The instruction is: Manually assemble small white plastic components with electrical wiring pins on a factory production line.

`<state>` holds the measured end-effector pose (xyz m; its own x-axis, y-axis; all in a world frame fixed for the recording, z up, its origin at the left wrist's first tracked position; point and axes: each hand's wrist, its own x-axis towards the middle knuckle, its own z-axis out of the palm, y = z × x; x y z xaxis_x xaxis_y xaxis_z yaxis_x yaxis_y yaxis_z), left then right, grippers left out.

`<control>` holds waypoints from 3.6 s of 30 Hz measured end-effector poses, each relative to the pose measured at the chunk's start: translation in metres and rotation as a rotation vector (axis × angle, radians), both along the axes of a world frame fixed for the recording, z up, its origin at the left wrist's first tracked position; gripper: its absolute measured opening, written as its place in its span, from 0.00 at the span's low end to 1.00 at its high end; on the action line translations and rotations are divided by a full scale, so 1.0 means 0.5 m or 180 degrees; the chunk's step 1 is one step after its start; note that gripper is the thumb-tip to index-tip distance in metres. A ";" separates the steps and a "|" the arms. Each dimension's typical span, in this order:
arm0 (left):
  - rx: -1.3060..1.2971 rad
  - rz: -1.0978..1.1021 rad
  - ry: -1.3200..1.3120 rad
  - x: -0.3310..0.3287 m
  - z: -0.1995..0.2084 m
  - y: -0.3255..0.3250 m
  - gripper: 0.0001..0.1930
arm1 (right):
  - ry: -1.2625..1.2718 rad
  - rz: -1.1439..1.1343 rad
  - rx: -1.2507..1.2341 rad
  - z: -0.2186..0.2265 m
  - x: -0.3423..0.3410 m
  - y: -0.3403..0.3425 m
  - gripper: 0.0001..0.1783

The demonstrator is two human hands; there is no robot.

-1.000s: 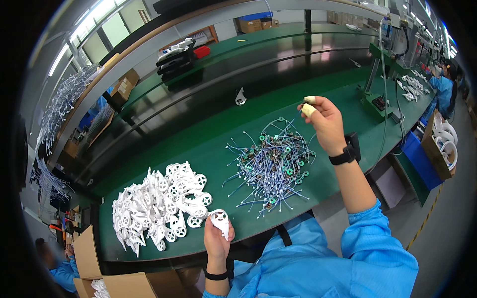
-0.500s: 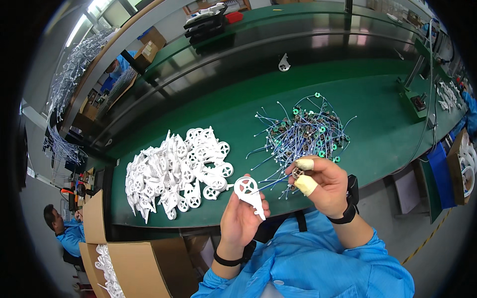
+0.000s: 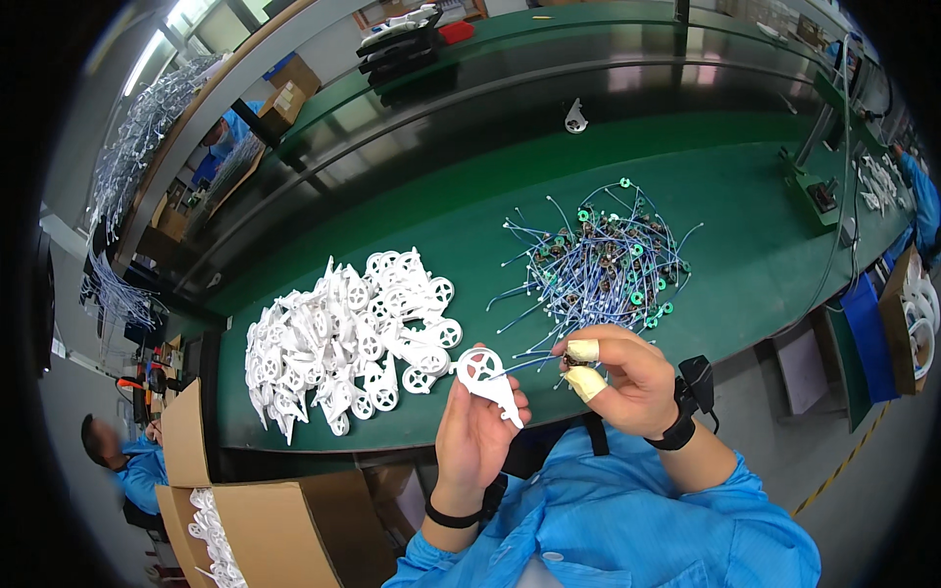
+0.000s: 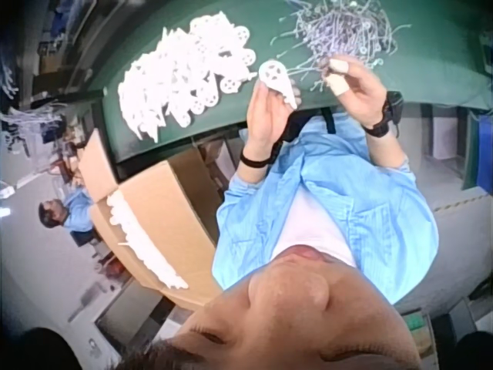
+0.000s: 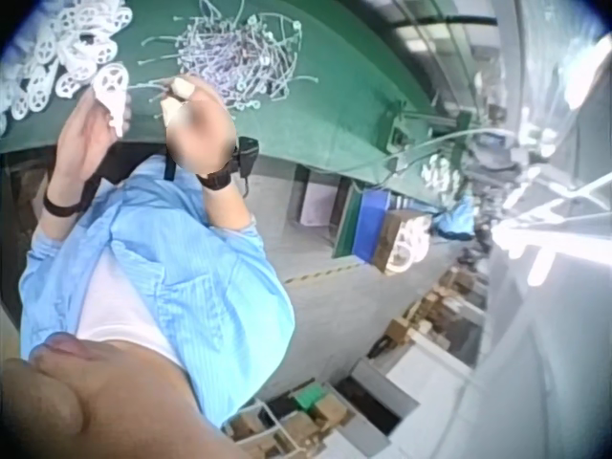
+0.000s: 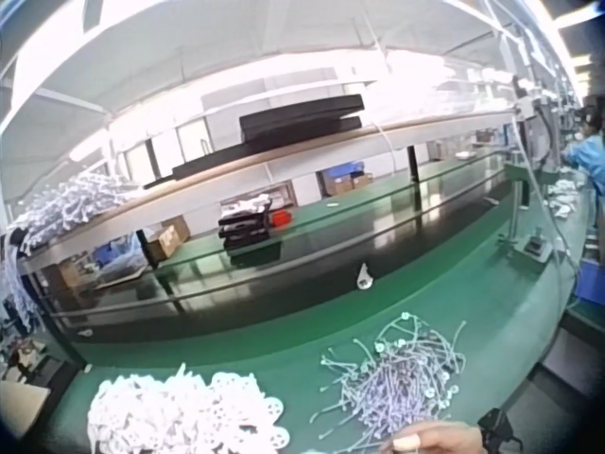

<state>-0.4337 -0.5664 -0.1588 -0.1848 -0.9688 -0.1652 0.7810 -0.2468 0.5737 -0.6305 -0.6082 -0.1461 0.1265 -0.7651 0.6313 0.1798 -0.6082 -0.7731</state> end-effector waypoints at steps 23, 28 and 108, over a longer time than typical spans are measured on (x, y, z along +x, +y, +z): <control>-0.1113 0.0305 -0.1816 -0.043 -0.030 0.035 0.28 | 0.0273 0.0575 0.0750 -0.035 0.066 0.027 0.14; -0.1354 0.0530 -0.2002 -0.056 -0.032 0.041 0.28 | -0.1086 0.0789 0.1689 -0.028 0.087 0.048 0.15; -0.2433 0.0546 -0.6831 0.193 0.003 -0.087 0.23 | 0.0987 -0.0907 0.1425 0.060 -0.084 -0.467 0.25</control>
<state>-0.3373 -0.6099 -0.1571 -0.2380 -0.9094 0.3410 -0.9122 0.3299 0.2431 -0.6723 -0.8416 -0.1161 0.0042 -0.9783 0.2073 -0.2162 -0.2033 -0.9549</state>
